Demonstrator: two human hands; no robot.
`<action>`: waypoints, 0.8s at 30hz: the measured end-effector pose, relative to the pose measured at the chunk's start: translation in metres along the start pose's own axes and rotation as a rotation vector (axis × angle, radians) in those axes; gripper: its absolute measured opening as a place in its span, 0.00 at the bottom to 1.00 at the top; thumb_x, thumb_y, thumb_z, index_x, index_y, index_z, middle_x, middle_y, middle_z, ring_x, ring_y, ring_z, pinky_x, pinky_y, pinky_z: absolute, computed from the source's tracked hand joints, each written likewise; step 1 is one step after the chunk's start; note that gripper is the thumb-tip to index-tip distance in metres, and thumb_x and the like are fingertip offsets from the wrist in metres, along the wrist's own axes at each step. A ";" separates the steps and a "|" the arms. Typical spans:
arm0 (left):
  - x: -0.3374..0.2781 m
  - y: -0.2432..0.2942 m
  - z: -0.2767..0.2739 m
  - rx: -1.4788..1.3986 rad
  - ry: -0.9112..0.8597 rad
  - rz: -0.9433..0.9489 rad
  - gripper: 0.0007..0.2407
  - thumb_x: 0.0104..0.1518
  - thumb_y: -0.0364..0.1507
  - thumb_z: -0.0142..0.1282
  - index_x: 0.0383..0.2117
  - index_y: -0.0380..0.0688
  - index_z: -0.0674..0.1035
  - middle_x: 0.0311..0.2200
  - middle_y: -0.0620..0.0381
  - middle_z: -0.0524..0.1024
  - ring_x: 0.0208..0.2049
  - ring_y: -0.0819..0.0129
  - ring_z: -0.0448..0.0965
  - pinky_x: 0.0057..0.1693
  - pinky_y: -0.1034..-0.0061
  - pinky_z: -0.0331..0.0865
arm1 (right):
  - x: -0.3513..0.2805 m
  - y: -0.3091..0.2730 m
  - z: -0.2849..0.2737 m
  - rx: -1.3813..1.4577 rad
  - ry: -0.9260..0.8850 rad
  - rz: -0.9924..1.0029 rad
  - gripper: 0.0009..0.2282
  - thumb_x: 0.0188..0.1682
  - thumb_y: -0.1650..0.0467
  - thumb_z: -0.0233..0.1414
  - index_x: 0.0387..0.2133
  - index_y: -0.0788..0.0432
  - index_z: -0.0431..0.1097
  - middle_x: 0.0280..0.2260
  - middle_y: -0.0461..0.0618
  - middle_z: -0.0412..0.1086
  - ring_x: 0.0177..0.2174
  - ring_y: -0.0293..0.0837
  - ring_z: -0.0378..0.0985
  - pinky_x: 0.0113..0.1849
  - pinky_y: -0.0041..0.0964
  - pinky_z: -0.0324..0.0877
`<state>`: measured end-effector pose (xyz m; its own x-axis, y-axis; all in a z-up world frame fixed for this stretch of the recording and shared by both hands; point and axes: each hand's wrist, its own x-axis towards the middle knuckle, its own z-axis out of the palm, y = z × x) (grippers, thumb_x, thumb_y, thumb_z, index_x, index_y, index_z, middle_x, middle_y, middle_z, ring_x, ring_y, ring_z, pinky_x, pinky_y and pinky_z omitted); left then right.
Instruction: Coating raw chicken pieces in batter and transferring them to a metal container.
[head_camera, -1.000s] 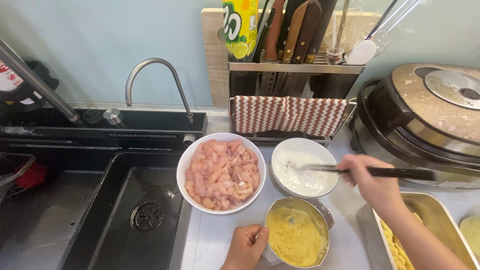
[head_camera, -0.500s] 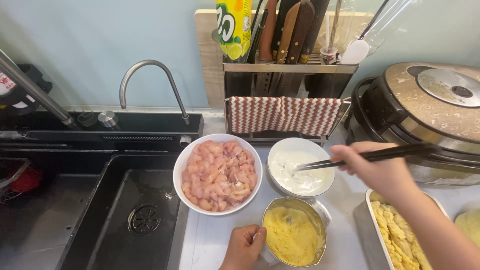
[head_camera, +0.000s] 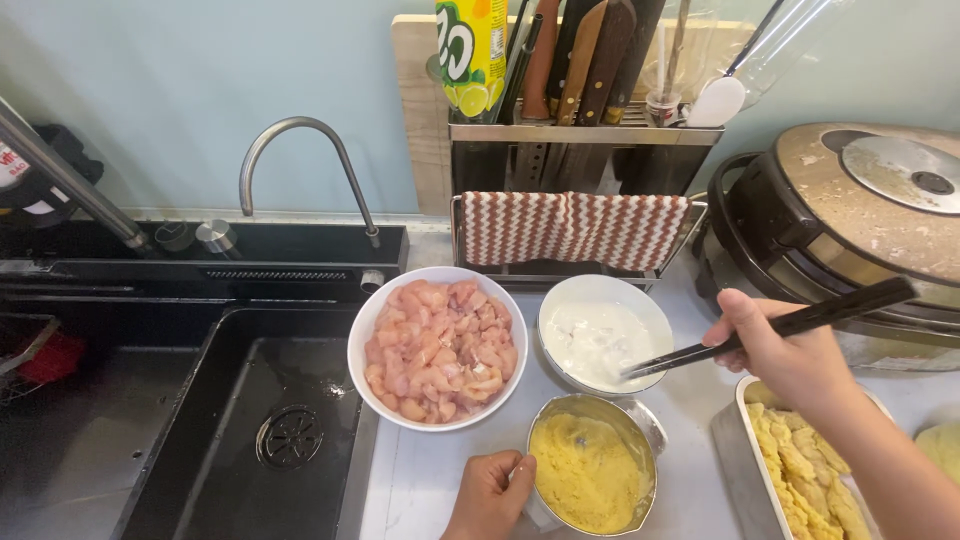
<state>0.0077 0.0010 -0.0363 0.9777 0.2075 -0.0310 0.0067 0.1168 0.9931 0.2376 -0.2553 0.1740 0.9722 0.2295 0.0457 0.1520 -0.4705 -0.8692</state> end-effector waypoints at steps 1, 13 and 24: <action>0.000 0.000 0.000 0.001 -0.002 -0.001 0.16 0.64 0.27 0.54 0.15 0.37 0.71 0.14 0.70 0.61 0.19 0.84 0.56 0.25 0.78 0.50 | -0.003 -0.006 -0.006 0.000 0.001 0.002 0.23 0.56 0.59 0.49 0.22 0.68 0.77 0.18 0.54 0.73 0.18 0.41 0.73 0.24 0.35 0.70; 0.000 0.000 0.001 0.044 0.035 0.023 0.17 0.63 0.27 0.56 0.14 0.36 0.70 0.13 0.69 0.59 0.18 0.83 0.54 0.25 0.77 0.49 | -0.018 -0.073 0.003 -0.176 -0.069 -0.087 0.15 0.45 0.61 0.57 0.24 0.63 0.82 0.19 0.50 0.78 0.18 0.39 0.76 0.24 0.33 0.74; -0.001 0.003 0.000 0.018 0.013 0.009 0.17 0.64 0.27 0.55 0.15 0.36 0.71 0.14 0.70 0.60 0.19 0.84 0.55 0.25 0.78 0.49 | 0.000 0.003 0.019 0.359 0.207 0.110 0.27 0.62 0.55 0.42 0.21 0.65 0.67 0.19 0.55 0.68 0.17 0.42 0.69 0.21 0.33 0.63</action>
<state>0.0072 0.0009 -0.0336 0.9749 0.2216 -0.0232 0.0016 0.0971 0.9953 0.2343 -0.2405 0.1615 1.0000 0.0011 0.0099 0.0099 -0.1481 -0.9889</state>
